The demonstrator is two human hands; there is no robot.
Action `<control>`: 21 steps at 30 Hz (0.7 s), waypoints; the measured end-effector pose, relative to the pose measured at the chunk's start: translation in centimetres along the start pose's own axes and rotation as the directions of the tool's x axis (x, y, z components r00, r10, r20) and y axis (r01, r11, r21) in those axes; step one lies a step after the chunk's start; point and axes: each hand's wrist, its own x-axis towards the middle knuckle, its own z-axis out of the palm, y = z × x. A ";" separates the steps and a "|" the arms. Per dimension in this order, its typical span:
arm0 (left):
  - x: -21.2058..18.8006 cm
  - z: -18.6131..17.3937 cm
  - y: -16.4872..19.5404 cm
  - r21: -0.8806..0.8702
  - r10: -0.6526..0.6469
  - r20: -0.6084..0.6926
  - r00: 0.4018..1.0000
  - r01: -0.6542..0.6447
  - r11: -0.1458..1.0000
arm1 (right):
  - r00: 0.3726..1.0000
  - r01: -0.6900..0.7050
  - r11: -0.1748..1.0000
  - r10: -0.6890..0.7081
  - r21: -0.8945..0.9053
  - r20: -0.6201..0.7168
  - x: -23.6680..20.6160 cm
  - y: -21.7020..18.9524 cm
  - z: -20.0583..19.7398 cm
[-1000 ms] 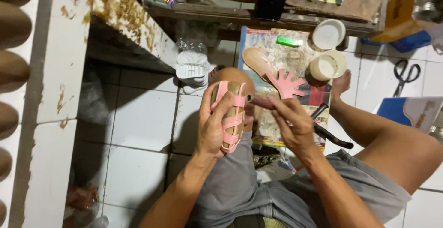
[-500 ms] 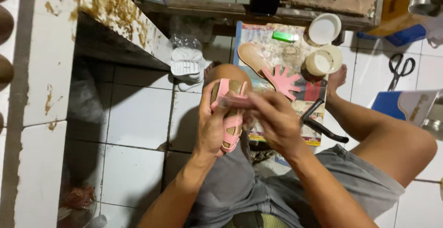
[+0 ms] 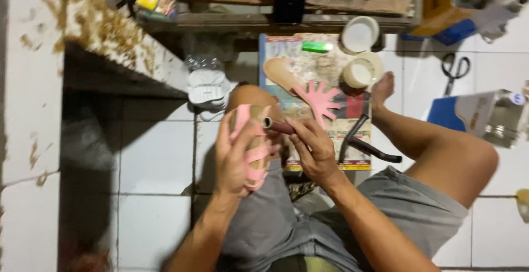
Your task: The person assembles pink sandals by fitting pink straps onto wooden shoe lasts. They repeatedly adjust the straps, use a small tool to press the material, and place finished sandals on a nearby shelf. The person also handles a pink star-shaped insole and a wooden last.
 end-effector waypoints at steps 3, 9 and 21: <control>0.1 0.3 1.4 -0.002 -0.042 0.013 0.999 0.042 0.999 | 0.946 -0.321 0.947 0.320 0.003 0.045 -1.3 1.9 -0.7; 4.1 3.8 2.4 0.597 0.126 0.451 0.883 -0.404 0.693 | 0.809 -0.582 0.803 0.587 -0.127 0.005 -3.0 3.9 -1.1; 20.7 11.5 -8.2 0.030 -0.469 0.870 0.149 -0.967 -0.251 | 0.757 -0.595 0.712 0.653 -0.373 0.039 -0.6 3.0 -1.9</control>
